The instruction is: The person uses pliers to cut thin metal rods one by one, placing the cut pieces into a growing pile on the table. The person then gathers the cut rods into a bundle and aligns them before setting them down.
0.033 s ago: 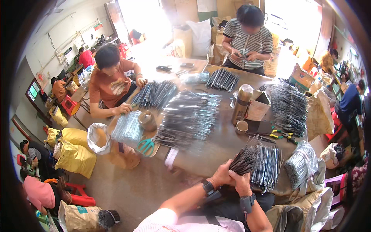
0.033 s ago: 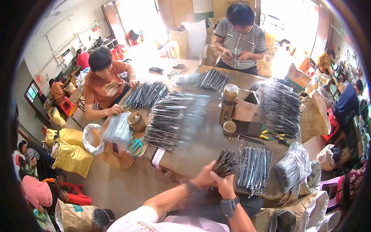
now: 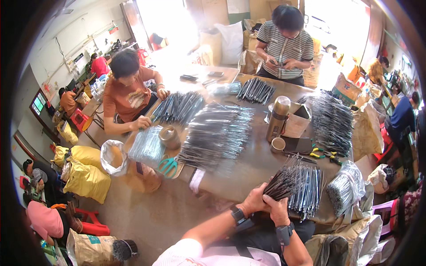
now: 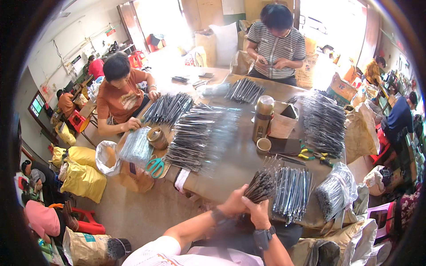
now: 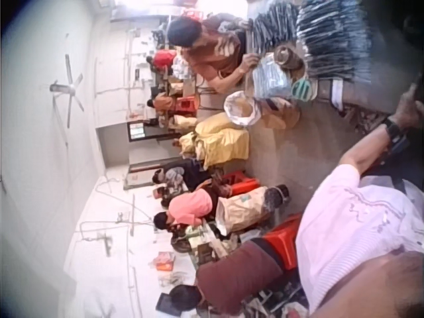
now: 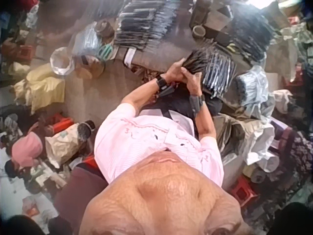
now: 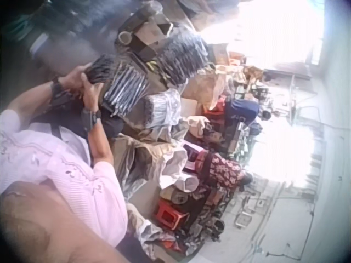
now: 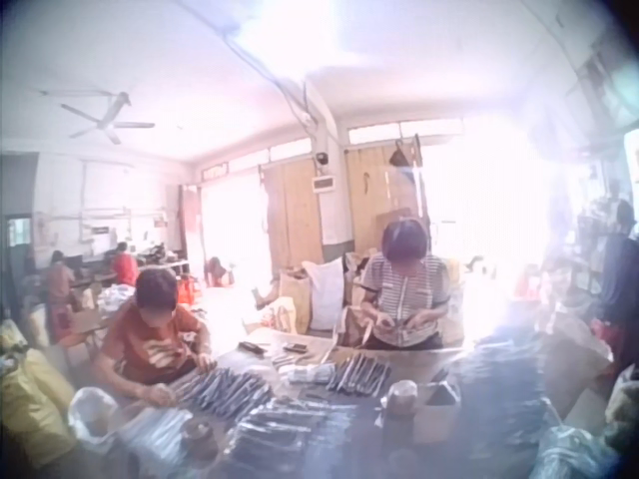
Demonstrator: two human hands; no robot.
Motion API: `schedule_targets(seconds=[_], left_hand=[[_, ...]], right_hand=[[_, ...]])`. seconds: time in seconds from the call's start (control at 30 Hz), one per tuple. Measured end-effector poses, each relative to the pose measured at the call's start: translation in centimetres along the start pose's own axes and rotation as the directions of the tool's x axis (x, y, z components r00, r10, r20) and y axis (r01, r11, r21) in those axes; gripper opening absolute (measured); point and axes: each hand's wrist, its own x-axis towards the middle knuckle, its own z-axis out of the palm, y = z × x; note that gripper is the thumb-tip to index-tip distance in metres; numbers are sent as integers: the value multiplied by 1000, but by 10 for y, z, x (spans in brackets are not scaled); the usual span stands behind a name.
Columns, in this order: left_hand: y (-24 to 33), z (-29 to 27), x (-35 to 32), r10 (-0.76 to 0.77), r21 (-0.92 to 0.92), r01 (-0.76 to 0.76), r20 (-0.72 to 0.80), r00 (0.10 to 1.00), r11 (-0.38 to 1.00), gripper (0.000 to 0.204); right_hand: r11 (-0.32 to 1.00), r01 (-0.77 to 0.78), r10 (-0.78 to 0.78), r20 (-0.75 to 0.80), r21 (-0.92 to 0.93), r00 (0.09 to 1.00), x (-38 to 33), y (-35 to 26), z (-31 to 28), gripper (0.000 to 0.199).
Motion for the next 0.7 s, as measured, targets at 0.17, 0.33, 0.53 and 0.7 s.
schedule_targets(seconds=[0.17, 0.33, 0.53, 0.7], left_hand=[[31, -4, -20, -132, -65, 136, 60, 989, 989, 61], [48, 10, -45, -144, -286, 153, 54, 988, 946, 60], [51, 21, -71, -172, -317, 196, 103, 980, 928, 61], [58, 17, -92, -209, -299, 248, 156, 965, 922, 62]], right_hand=[[995, -67, 64, 42, 72, 997, -29, -21, 8, 44], [992, -112, 110, 36, 50, 993, -56, -28, 11, 51], [987, -99, 99, 8, 130, 995, -86, -28, 8, 39], [986, -146, 143, 37, 78, 989, -106, -25, 3, 45]])
